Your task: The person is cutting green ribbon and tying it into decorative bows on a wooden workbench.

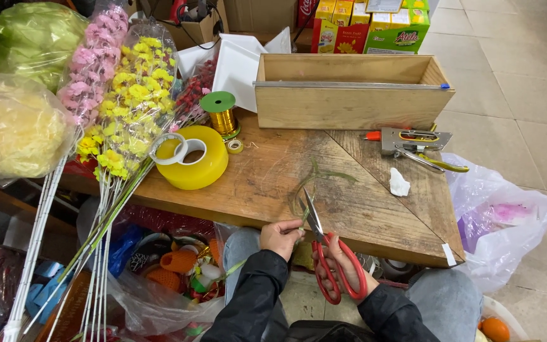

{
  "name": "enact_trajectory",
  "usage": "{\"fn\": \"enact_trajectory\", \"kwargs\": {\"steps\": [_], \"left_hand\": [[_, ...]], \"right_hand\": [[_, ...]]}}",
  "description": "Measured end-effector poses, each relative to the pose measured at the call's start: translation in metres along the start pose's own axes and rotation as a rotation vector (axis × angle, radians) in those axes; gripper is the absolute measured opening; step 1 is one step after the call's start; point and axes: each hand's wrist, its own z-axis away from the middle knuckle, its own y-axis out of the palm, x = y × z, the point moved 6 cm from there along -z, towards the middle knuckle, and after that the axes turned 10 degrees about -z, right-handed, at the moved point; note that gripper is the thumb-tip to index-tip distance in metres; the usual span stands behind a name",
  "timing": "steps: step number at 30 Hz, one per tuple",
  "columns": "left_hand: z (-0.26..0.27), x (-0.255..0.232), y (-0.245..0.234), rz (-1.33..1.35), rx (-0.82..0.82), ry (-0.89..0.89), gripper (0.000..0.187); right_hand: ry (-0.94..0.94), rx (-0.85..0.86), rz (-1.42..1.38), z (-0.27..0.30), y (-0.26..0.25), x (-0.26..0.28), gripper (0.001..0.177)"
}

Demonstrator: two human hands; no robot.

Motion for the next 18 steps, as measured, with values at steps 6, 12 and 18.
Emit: {"fn": "enact_trajectory", "kwargs": {"steps": [6, 12, 18], "left_hand": [[0.001, 0.002, 0.002, 0.001, 0.008, 0.008, 0.028], [0.003, 0.001, -0.001, 0.005, 0.006, 0.009, 0.026], [0.012, -0.003, -0.003, -0.054, 0.007, 0.016, 0.027]], "right_hand": [[-0.006, 0.003, -0.009, -0.005, -0.002, -0.006, 0.082], [-0.037, -0.02, 0.079, -0.013, -0.02, -0.005, 0.067], [-0.207, -0.247, 0.042, 0.015, 0.023, 0.047, 0.051]]}}
